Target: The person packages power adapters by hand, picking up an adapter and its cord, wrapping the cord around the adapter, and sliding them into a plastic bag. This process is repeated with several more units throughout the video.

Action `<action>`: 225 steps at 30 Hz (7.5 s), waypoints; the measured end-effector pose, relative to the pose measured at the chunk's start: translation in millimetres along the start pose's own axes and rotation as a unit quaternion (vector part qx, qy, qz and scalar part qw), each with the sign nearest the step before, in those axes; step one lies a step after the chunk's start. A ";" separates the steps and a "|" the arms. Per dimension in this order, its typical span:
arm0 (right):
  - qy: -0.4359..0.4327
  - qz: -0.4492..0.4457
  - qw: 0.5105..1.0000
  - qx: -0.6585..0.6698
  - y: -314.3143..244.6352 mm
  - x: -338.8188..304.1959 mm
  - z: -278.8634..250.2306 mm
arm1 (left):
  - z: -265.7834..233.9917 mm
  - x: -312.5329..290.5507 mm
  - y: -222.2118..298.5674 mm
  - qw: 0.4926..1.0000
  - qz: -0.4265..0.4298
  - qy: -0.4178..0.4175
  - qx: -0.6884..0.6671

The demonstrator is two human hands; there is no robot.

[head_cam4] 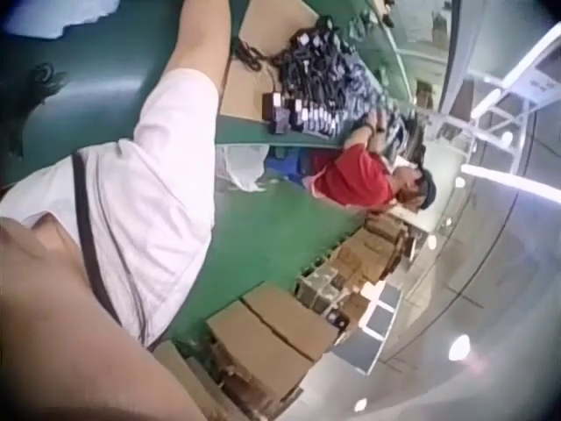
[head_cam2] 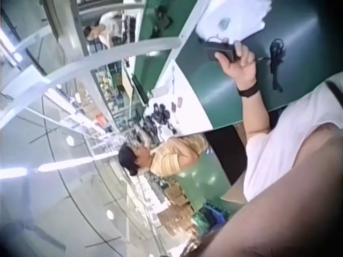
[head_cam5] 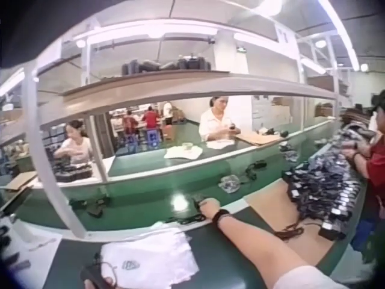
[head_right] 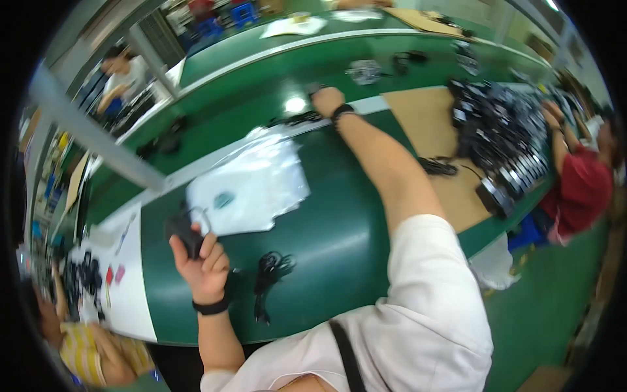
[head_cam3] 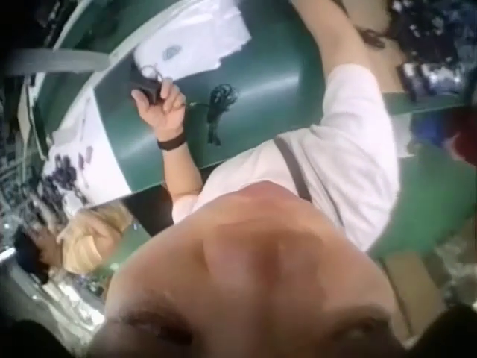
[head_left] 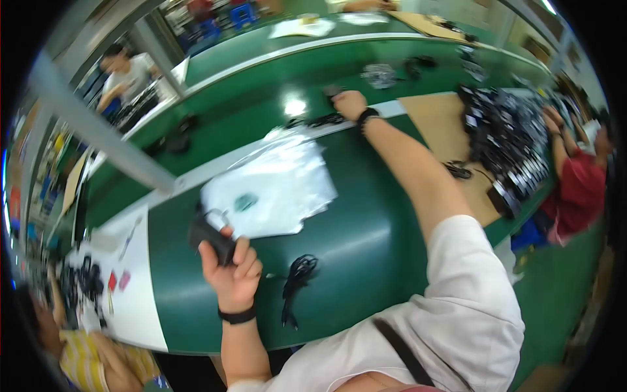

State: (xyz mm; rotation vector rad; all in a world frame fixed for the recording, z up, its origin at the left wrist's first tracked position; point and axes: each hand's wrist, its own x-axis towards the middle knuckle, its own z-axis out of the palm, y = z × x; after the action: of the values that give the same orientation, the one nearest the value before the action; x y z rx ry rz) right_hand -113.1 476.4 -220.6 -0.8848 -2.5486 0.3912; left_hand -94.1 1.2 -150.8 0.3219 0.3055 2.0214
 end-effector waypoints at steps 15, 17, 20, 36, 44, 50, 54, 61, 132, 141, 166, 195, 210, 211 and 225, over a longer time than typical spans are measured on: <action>0.156 0.174 0.875 0.424 144.5 -147.3 -225.4 | 18.2 -5.4 -16.5 0.968 0.132 0.018 0.212; 0.125 0.151 0.980 -0.019 181.5 -163.1 -227.5 | 21.5 -1.0 -20.3 0.958 0.158 0.022 0.238; 0.189 0.044 0.979 -0.059 107.5 -181.9 -222.7 | 24.6 -7.7 -15.8 0.923 0.218 0.071 0.310; -0.225 -0.045 0.670 0.706 -179.6 -220.4 -132.2 | 118.1 34.8 12.2 0.900 0.389 0.073 0.182; -0.130 -0.049 0.691 0.709 -197.2 -206.5 -127.4 | 78.9 41.4 -34.0 0.911 0.136 0.159 0.355; -0.089 -0.031 0.707 0.701 -197.9 -204.8 -115.5 | 69.0 53.5 -43.9 0.906 0.115 0.157 0.376; -0.119 -0.029 0.694 0.709 -201.8 -211.8 -117.0 | 57.0 59.3 -47.6 0.906 0.143 0.152 0.369; -0.180 -0.057 0.702 0.686 -186.3 -193.4 -120.1 | 39.4 68.3 -37.2 0.970 0.044 0.103 0.216; -0.059 -0.285 0.828 0.479 -205.3 -234.5 -106.3 | 57.6 54.9 -28.0 0.630 0.393 0.170 0.648; 0.013 -0.323 0.842 0.431 -206.8 -241.8 -116.7 | 75.6 51.9 -37.5 0.818 0.296 0.151 0.469; -0.495 0.036 0.513 0.701 -181.4 -218.5 -116.4 | 71.1 44.2 -8.9 0.529 0.594 0.087 0.600; 0.013 -0.217 0.795 0.566 -186.8 -207.1 -117.5 | 54.1 84.5 -45.2 0.949 0.157 -0.007 0.273; 0.182 -0.184 0.733 0.629 -149.1 -184.3 -192.4 | -2.4 121.7 -41.2 0.302 -0.003 0.193 0.933; 0.187 -0.185 0.732 0.629 -147.9 -183.6 -193.5 | -3.2 122.2 -33.7 0.303 -0.007 0.173 0.937; 0.060 -0.133 0.721 0.678 -152.2 -182.6 -174.5 | -12.7 80.8 2.7 0.756 0.000 0.314 0.575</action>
State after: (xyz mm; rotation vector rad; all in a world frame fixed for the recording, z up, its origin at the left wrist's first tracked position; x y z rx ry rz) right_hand 18.9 266.2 -61.4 0.0610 -1.4774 1.6777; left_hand -136.7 71.1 -154.1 0.3536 1.9925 1.6264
